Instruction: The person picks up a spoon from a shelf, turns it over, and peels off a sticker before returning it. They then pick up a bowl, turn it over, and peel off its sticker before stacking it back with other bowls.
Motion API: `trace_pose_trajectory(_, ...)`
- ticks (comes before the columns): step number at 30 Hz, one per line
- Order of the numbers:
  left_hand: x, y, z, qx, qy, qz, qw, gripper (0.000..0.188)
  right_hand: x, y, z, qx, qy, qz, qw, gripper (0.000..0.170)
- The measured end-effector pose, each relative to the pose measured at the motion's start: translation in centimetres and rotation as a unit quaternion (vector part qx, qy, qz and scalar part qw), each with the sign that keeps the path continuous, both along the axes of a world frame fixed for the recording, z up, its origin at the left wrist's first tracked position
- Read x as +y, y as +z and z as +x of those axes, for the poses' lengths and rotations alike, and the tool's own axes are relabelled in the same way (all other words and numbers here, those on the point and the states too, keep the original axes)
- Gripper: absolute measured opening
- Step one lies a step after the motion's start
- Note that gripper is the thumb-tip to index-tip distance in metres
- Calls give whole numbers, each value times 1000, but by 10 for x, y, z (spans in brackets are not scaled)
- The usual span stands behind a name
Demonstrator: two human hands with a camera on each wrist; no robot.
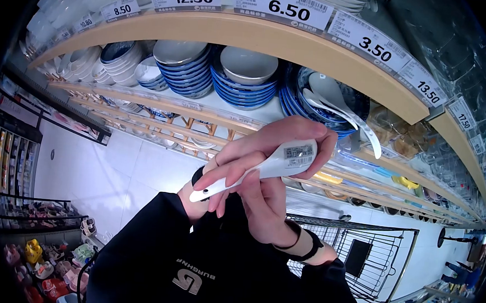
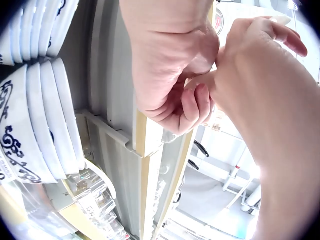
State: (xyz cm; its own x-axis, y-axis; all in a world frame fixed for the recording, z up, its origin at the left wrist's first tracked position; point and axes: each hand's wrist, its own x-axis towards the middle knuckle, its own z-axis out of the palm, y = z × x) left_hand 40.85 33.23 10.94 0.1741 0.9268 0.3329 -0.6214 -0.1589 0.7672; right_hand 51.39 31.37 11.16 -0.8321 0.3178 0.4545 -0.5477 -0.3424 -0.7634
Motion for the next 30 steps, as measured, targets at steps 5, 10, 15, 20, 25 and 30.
trace_pose_trajectory(5, 3, 8, 0, 12, -6, 3, 1000, 48, 0, 0, 0, 2, -1, 16, 1000, 31)
trace_pose_trajectory(10, 6, 12, -4, 33, -13, 9, 999, 49, -1, -2, -1, 1, -5, 23, 1000, 31)
trace_pose_trajectory(15, 8, 16, -10, 52, -18, 20, 998, 51, 2, -1, -1, -8, -6, 38, 999, 32)
trace_pose_trajectory(20, 0, 24, -7, 23, 51, 58, 997, 50, 7, 3, 7, -47, 22, 14, 999, 35)
trace_pose_trajectory(25, 4, -1, -20, -18, 139, 150, 979, 56, 20, 1, 20, -86, 94, -91, 988, 36)
trace_pose_trajectory(30, -8, -8, -40, 101, 260, 89, 956, 25, 43, 1, 24, -177, 147, -195, 954, 45)
